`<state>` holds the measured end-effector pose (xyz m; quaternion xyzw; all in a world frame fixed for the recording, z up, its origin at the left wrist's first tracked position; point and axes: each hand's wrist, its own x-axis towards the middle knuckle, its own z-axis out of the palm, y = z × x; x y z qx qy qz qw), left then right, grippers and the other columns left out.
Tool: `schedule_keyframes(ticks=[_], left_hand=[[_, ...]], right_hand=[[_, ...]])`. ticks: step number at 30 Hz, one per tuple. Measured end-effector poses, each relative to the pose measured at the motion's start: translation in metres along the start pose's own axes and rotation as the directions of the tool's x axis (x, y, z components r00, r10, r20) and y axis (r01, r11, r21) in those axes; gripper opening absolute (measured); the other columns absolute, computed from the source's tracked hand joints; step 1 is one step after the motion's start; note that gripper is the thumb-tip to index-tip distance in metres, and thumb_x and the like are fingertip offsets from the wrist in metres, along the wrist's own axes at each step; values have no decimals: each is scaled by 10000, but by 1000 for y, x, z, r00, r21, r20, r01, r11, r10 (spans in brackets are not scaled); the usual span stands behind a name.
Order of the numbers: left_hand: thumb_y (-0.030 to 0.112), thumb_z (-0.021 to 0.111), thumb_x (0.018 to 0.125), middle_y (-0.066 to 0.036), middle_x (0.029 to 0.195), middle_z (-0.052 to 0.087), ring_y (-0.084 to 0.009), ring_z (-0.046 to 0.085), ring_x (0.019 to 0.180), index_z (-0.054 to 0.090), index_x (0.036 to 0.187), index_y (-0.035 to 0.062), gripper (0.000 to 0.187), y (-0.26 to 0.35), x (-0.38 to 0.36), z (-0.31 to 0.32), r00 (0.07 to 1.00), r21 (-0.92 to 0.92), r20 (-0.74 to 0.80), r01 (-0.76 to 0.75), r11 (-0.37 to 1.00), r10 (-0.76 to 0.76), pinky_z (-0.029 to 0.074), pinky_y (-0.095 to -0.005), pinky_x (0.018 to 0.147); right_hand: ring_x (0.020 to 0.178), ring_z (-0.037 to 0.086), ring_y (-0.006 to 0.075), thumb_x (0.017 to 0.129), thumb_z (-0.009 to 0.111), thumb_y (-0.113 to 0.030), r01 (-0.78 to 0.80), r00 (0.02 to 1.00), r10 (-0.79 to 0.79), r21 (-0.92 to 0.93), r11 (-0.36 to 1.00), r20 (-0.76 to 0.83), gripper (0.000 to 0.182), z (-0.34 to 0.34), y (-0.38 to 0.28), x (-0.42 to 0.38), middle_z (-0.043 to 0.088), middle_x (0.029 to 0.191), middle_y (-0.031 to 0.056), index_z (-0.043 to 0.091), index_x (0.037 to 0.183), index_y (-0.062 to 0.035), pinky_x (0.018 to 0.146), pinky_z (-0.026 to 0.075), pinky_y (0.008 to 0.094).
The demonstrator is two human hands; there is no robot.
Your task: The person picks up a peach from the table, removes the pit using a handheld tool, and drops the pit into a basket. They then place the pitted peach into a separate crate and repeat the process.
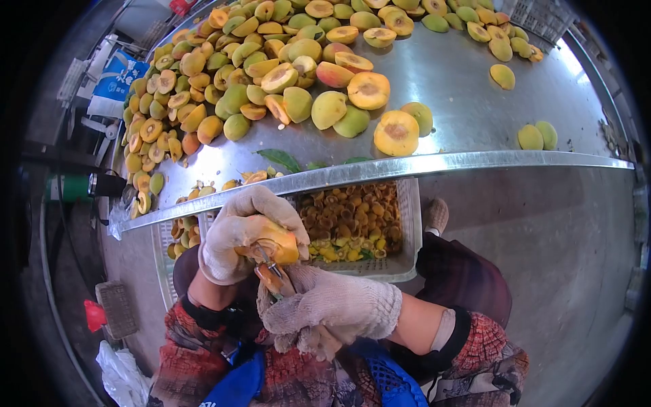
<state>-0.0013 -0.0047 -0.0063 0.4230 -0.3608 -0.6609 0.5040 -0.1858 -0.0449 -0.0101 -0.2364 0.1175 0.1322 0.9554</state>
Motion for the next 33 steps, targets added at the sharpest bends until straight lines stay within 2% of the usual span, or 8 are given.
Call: schedule_keyframes(ticks=[7, 8, 9, 17, 22, 25, 28, 33], left_hand=[[336, 558, 853, -212, 918, 604, -315, 646, 797, 553, 1023, -8, 384, -7, -3, 12, 948, -159, -318, -54, 986, 0, 562, -406, 650], [335, 563, 856, -210, 926, 605, -316, 646, 801, 552, 1028, -6, 383, -8, -2, 10, 937, -153, -349, -65, 986, 8, 561, -405, 667], [334, 567, 858, -208, 933, 605, -317, 646, 804, 551, 1034, -4, 382, -12, -1, 5, 926, -145, -378, -76, 986, 16, 559, -405, 685], [218, 542, 914, -113, 997, 616, -237, 618, 930, 577, 1031, 9, 242, 2, -14, -21, 819, -321, -573, -257, 911, 29, 522, -359, 822], [219, 599, 886, -53, 815, 615, -158, 617, 792, 629, 940, -4, 232, 45, -79, -76, 516, 524, -721, -30, 851, 462, 508, -291, 719], [260, 727, 773, -175, 1065, 635, -333, 594, 1009, 658, 1034, -5, 379, 58, -120, -136, 588, 648, -507, 742, -171, 630, 457, -394, 887], [227, 746, 748, -184, 1171, 594, -331, 547, 1118, 628, 1122, -7, 457, 68, -83, -118, 648, 882, -401, 464, 82, 647, 425, -384, 958], [129, 765, 665, -172, 1236, 558, -342, 523, 1155, 563, 1228, 49, 603, 68, 69, -27, 898, 986, 157, -118, -119, 410, 415, -389, 991]], right_hand=[[557, 608, 167, 851, 656, -220, 21, 947, -173, -487, 873, -269, 240, 6, -7, 6, 621, 745, 111, 533, 972, -54, 494, 521, 299], [574, 624, 196, 846, 651, -211, 37, 909, -282, -616, 787, -306, 244, 8, -4, 8, 625, 752, 128, 533, 982, -46, 515, 529, 316], [641, 646, 293, 810, 648, -192, 167, 667, -745, -972, 166, -12, 274, -12, 19, 23, 606, 766, 162, 539, 1001, -29, 564, 534, 361], [591, 651, 242, 860, 525, -181, -570, 658, -751, -687, -451, -54, 123, -21, 11, 31, 589, 743, 77, 565, 904, -74, 438, 511, 402], [626, 673, 246, 884, 531, -218, -654, 680, -692, -627, -423, -243, 151, -49, 16, 26, 628, 749, 95, 592, 891, -80, 465, 518, 389], [630, 672, 239, 896, 525, -227, -671, 655, -709, -632, -389, -259, 173, -45, 8, 18, 629, 752, 98, 589, 896, -66, 481, 517, 369], [635, 674, 236, 902, 524, -240, -668, 663, -671, -667, -330, -332, 187, -38, 1, 11, 631, 764, 95, 595, 887, -67, 480, 516, 371], [634, 680, 269, 877, 523, -190, -677, 661, -653, -669, -306, -370, 138, -36, 8, 13, 639, 812, 125, 596, 897, -75, 463, 519, 380]])
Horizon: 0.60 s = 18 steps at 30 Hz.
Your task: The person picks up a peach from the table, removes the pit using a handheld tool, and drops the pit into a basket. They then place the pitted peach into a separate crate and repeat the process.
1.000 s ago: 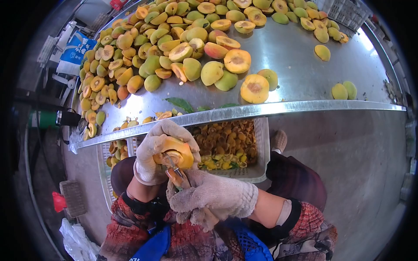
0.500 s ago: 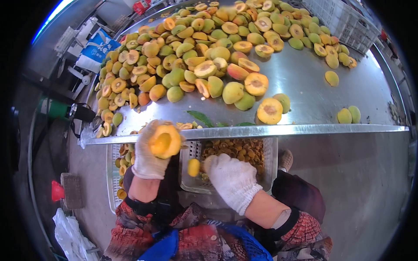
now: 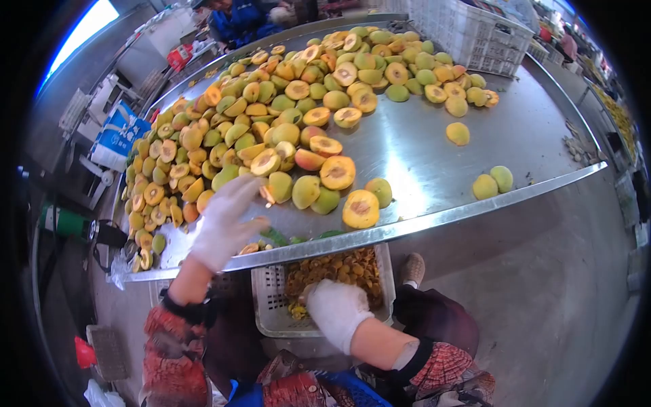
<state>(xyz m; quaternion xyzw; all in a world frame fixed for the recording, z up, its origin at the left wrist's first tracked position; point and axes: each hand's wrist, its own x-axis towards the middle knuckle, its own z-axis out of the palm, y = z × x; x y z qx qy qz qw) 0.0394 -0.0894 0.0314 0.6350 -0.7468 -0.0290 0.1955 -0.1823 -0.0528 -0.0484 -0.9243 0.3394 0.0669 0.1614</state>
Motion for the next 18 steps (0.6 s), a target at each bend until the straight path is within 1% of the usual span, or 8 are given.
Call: schedule_keyframes(ticks=[2, 6, 9, 11, 13, 15, 17, 18], left_hand=[[162, 762, 659, -133, 1243, 521, -334, 501, 1145, 497, 1274, 89, 673, 7, 41, 37, 976, 236, 112, -209, 949, 187, 394, -443, 992], [151, 736, 683, -108, 1258, 523, -323, 507, 1154, 493, 1284, 107, 650, 11, 79, 75, 884, 267, 468, -124, 956, -16, 408, -454, 986], [135, 730, 675, -111, 1231, 548, -342, 523, 1140, 514, 1265, 109, 629, -6, 79, 84, 915, 115, 403, -46, 992, -4, 413, -424, 989], [109, 708, 691, -138, 1188, 581, -312, 559, 1108, 514, 1282, 65, 623, -6, 67, 71, 948, -276, 306, 174, 945, -85, 441, -354, 965], [90, 696, 700, -152, 1180, 585, -282, 567, 1108, 505, 1294, 23, 628, 14, 50, 35, 871, -675, 406, 490, 552, -277, 452, -332, 954], [160, 598, 810, -159, 1215, 556, -241, 554, 1126, 414, 1356, -42, 611, 4, 21, 33, 918, -912, 355, 381, 150, -176, 446, -342, 974], [192, 562, 832, -183, 1211, 561, -267, 562, 1117, 418, 1341, -62, 587, 12, -8, 34, 920, -916, 336, 270, -297, -200, 453, -360, 974], [266, 524, 870, -205, 1188, 567, -294, 577, 1084, 432, 1328, -55, 567, 22, -20, 37, 899, -918, 333, 240, -316, -284, 470, -384, 955]], right_hand=[[636, 681, 274, 878, 524, -200, 43, 999, -43, 18, 999, -7, 149, 1, 3, -1, 639, 815, 129, 591, 914, -71, 467, 525, 383], [664, 679, 291, 898, 498, -206, 93, 996, -92, 96, 991, -12, 171, 0, 11, -1, 637, 820, 140, 581, 930, -60, 482, 536, 391], [714, 676, 301, 915, 488, -195, 107, 994, -105, 183, 977, -24, 166, -13, 16, -7, 633, 821, 148, 550, 975, -53, 524, 543, 408], [722, 670, 305, 912, 512, -193, 84, 996, -76, 231, 969, -40, 175, -35, 19, -9, 627, 815, 155, 525, 1002, -43, 559, 543, 414], [758, 659, 334, 891, 532, -191, 108, 977, -20, 411, 905, -212, 198, -37, 24, -6, 618, 866, 177, 522, 1024, -45, 594, 536, 449], [777, 645, 358, 888, 540, -210, 138, 951, 40, 540, 830, -305, 221, -41, 24, -4, 609, 886, 195, 517, 1029, -42, 625, 523, 471], [779, 628, 377, 905, 536, -250, 155, 940, 82, 628, 763, -332, 246, -48, 19, -5, 599, 877, 208, 511, 1017, -33, 650, 505, 481], [784, 617, 395, 909, 544, -286, 291, 879, 34, 591, 752, -476, 293, -42, 16, -2, 593, 852, 213, 501, 1027, -21, 669, 491, 479]])
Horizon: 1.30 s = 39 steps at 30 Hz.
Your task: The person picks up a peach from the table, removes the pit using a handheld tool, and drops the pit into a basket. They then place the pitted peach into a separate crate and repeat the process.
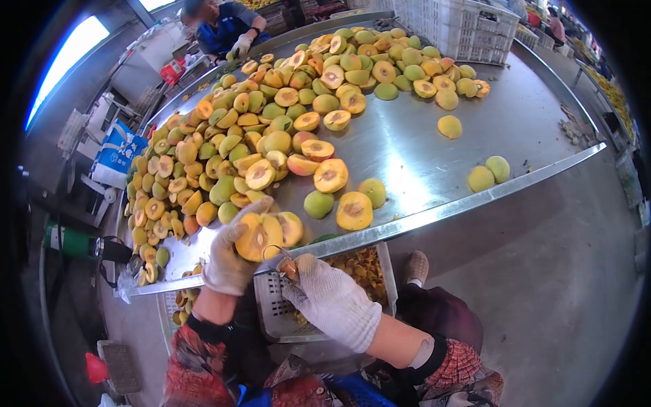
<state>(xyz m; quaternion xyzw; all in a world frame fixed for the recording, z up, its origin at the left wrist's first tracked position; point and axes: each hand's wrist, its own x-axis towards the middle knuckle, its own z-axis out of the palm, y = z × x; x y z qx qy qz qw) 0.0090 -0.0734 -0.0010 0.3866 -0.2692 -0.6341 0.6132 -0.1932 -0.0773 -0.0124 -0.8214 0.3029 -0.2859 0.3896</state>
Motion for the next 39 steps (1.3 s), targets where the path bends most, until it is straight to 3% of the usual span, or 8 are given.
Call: schedule_keyframes(ticks=[4, 8, 14, 23, 28, 35, 38, 39], left_hand=[[403, 533, 915, -194, 1101, 591, -291, 598, 1013, 470, 1281, -45, 582, -24, -38, -5, 1000, -76, -19, -13, 997, 12, 487, -402, 903], [471, 435, 970, -176, 1081, 598, -272, 606, 956, 516, 1223, -42, 578, -35, -59, -1, 977, -41, -197, -84, 996, 75, 491, -394, 882], [374, 492, 967, -164, 1028, 603, -244, 622, 887, 555, 1136, -55, 465, -45, -68, -3, 955, -36, -274, -132, 991, 117, 518, -345, 799], [357, 514, 952, -186, 972, 621, -289, 632, 837, 580, 1079, -58, 438, -46, -79, 8, 928, 125, -343, -110, 986, 147, 523, -381, 781], [259, 539, 929, -155, 982, 645, -219, 623, 884, 608, 1066, -67, 361, -37, -90, 10, 955, 230, -282, -23, 973, 90, 497, -326, 821], [223, 555, 916, -123, 994, 649, -167, 594, 963, 612, 1091, -46, 326, -22, -84, -3, 990, 479, -131, 113, 870, -56, 467, -296, 860], [264, 570, 912, -132, 1035, 636, -188, 591, 1002, 581, 1132, -35, 372, -13, -78, -1, 988, 380, -119, 137, 915, -98, 467, -326, 893], [310, 567, 907, -144, 1029, 629, -215, 600, 989, 575, 1125, -31, 405, -13, -78, 2, 997, 345, -75, 38, 938, -13, 489, -342, 868]], right_hand=[[818, 610, 388, 906, 547, -298, -139, 970, 150, -70, 988, 193, 318, 15, -3, 1, 582, 884, 213, 494, 1036, -12, 671, 501, 476], [810, 608, 389, 894, 539, -228, -30, 977, 57, -131, 991, 207, 277, 29, -3, -4, 577, 899, 215, 482, 1041, -1, 671, 506, 471], [805, 597, 405, 840, 591, -176, -2, 979, 15, -62, 998, 202, 291, 53, 12, -17, 560, 896, 218, 488, 1056, -10, 680, 489, 476], [794, 587, 391, 836, 575, -149, 57, 984, -78, 134, 989, 159, 297, 51, 1, -33, 551, 917, 213, 492, 1085, -9, 679, 486, 460], [777, 587, 381, 850, 581, -158, 55, 976, -65, 53, 997, 208, 278, 47, -9, -42, 549, 892, 200, 494, 1070, -12, 671, 491, 437], [778, 608, 400, 831, 632, -131, -29, 980, -32, 294, 955, 198, 314, 59, -3, -45, 586, 877, 203, 493, 1088, -16, 678, 503, 455], [804, 607, 409, 817, 650, -135, -88, 976, 2, 386, 918, 218, 346, 57, -4, -39, 590, 897, 208, 491, 1101, -19, 690, 499, 462], [805, 604, 414, 814, 652, -143, -109, 976, 15, 425, 899, 219, 356, 54, -6, -35, 589, 899, 210, 489, 1105, -19, 691, 497, 466]])
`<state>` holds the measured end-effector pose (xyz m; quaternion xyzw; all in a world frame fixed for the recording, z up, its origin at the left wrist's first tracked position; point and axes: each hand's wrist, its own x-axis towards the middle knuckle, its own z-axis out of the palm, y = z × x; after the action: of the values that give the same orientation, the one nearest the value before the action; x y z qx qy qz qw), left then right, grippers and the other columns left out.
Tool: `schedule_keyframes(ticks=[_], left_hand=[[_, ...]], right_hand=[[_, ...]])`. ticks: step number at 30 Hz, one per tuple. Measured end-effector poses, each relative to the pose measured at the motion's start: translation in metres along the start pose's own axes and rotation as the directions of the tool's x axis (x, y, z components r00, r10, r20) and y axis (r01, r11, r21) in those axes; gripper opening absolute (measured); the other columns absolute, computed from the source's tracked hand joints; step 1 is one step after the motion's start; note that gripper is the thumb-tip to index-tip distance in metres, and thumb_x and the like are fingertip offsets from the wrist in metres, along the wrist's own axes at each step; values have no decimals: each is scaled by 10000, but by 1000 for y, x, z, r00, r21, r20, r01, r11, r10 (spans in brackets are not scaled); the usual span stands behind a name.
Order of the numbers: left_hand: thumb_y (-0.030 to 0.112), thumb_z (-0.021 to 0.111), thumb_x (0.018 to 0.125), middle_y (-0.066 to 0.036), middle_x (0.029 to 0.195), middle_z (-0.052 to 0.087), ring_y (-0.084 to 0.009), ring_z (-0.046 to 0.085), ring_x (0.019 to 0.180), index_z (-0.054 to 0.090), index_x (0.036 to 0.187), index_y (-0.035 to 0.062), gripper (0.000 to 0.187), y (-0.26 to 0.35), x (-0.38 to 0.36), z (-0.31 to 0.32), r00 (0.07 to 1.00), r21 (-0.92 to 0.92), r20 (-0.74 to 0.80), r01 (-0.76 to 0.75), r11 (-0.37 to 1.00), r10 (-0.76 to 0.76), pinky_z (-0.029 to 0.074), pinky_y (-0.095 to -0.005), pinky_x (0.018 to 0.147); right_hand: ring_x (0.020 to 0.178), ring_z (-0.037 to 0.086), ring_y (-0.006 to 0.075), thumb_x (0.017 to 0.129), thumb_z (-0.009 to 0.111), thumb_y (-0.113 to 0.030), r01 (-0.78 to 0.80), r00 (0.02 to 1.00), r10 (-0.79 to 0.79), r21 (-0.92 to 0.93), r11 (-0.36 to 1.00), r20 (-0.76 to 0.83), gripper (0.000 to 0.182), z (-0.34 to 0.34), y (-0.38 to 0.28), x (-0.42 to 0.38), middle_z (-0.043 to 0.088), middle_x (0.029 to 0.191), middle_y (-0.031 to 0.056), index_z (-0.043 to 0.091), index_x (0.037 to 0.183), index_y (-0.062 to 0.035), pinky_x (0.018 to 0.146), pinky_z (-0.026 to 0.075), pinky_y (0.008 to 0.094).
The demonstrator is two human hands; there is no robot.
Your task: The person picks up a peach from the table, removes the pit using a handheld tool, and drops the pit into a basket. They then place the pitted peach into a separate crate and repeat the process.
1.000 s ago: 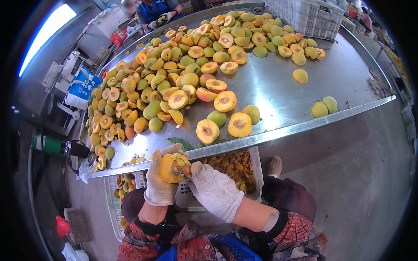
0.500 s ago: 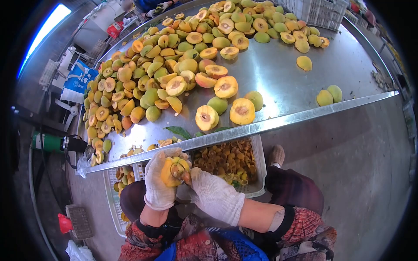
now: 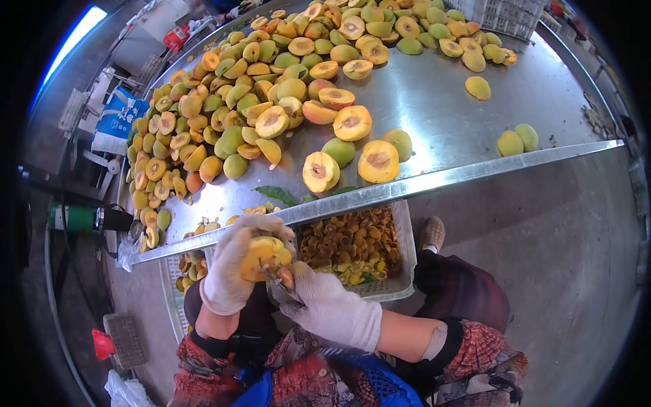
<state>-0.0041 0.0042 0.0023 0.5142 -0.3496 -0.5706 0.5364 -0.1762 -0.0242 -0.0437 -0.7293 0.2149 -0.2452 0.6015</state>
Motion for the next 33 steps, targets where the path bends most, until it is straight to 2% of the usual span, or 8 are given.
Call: schedule_keyframes(ticks=[3, 4, 7, 10, 19, 22, 31, 33], left_hand=[[434, 597, 876, -171, 1009, 619, -279, 626, 945, 550, 1119, -23, 520, -9, -1, 10, 972, -145, -60, -234, 961, 228, 547, -394, 795], [434, 604, 874, -172, 1007, 620, -278, 630, 933, 550, 1119, -23, 521, -16, -2, 8, 972, -124, -93, -227, 966, 217, 548, -393, 794], [404, 620, 875, -177, 1001, 624, -270, 643, 879, 559, 1109, -28, 496, -28, -7, 9, 971, -114, -201, -154, 982, 129, 548, -378, 779], [210, 605, 882, -156, 1031, 633, -222, 636, 904, 594, 1097, -47, 335, -26, -10, -1, 991, -92, -126, -58, 994, 46, 520, -340, 817], [96, 670, 826, -102, 984, 652, -148, 618, 877, 627, 1054, -42, 270, -4, -1, -9, 998, 187, 20, 61, 980, -65, 499, -283, 817], [179, 653, 826, -121, 945, 661, -198, 647, 831, 637, 1011, -33, 281, 7, 4, -8, 991, 344, 37, 108, 933, -128, 523, -315, 782], [276, 699, 813, -142, 929, 661, -224, 661, 809, 637, 1013, -42, 381, 5, 13, -7, 987, 228, 52, 136, 964, -151, 541, -332, 757], [279, 691, 818, -141, 928, 661, -223, 661, 809, 636, 1015, -42, 381, -1, 12, -8, 991, 181, 52, 114, 977, -125, 540, -330, 754]], right_hand=[[821, 593, 432, 810, 654, -165, -189, 976, 173, 120, 975, 129, 378, -9, -19, 6, 586, 903, 213, 482, 1112, -15, 701, 489, 476], [828, 589, 439, 810, 653, -172, -277, 949, 245, 149, 949, 198, 384, -10, -23, 7, 585, 903, 214, 480, 1113, -13, 705, 487, 478], [856, 580, 451, 810, 650, -194, -120, 987, 119, -1, 993, 104, 402, 4, -5, 1, 584, 909, 225, 471, 1120, -11, 725, 481, 484], [871, 577, 452, 805, 655, -194, -152, 987, 154, -50, 987, 39, 417, 13, 0, -6, 583, 909, 237, 461, 1123, -8, 734, 478, 485], [871, 576, 460, 800, 662, -214, -142, 986, 134, 71, 987, 99, 408, 16, 4, -1, 584, 889, 245, 462, 1088, -5, 737, 473, 484], [870, 580, 454, 801, 659, -225, -298, 945, 272, 132, 945, 184, 405, 10, -5, 1, 584, 880, 244, 466, 1079, -3, 735, 474, 481], [776, 584, 390, 799, 677, -280, -609, 779, 421, 401, 684, 464, 455, -13, -25, 9, 576, 850, 208, 483, 1083, 19, 740, 498, 402], [799, 591, 402, 801, 669, -267, -595, 786, 446, 329, 733, 428, 439, -13, -24, 9, 582, 868, 214, 489, 1084, 15, 744, 499, 414]])
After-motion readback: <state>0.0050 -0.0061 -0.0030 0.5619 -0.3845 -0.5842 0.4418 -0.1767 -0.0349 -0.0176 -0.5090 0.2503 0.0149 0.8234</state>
